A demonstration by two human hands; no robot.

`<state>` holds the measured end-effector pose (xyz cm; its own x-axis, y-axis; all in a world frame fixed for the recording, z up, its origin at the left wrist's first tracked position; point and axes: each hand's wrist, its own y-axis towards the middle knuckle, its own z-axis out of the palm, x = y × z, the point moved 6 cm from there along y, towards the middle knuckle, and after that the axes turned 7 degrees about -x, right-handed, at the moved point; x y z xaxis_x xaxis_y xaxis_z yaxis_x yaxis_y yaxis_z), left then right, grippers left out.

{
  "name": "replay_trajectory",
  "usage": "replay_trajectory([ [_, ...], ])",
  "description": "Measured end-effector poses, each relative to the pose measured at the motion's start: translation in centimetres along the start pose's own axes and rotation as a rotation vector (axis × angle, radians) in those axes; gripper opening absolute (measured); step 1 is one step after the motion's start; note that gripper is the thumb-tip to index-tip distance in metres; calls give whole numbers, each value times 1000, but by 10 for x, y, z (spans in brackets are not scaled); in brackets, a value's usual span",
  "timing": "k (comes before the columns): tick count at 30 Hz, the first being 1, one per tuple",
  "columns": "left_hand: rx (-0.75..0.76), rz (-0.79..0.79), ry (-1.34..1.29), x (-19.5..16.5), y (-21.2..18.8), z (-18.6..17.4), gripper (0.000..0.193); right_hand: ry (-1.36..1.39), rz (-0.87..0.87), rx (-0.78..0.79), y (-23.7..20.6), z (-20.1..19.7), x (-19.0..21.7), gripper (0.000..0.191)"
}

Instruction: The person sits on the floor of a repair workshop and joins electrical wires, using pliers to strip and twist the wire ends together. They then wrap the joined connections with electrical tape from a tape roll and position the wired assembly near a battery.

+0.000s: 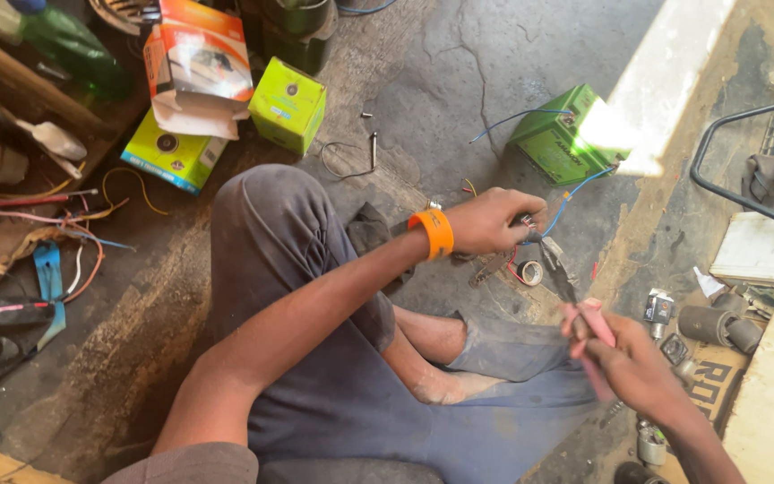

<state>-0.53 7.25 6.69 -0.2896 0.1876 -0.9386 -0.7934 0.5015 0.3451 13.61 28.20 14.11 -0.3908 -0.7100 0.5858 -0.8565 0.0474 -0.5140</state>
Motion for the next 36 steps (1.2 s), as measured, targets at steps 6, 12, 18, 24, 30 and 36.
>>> replay_trajectory([
  [6, -119, 288, 111, -18, -6, -7, 19, 690, 283, 246, -1, 17, -27, 47],
  [12, -159, -2, 194, 12, 0, -25, 17, -196, -101, 27, 31, 27, -21, 47],
  [18, -74, -462, -301, 60, 5, -17, 24, -554, -473, -37, 83, 116, 14, 36],
  [24, -18, -480, -772, 59, 5, -16, 29, -369, -641, -202, 96, 169, 40, 36],
  [30, -70, -345, -486, 37, 1, -26, 33, -380, -524, -210, 90, 174, 28, 52],
  [36, -172, -364, -307, 25, -3, -25, 23, -119, -476, -276, 96, 152, 17, 34],
])
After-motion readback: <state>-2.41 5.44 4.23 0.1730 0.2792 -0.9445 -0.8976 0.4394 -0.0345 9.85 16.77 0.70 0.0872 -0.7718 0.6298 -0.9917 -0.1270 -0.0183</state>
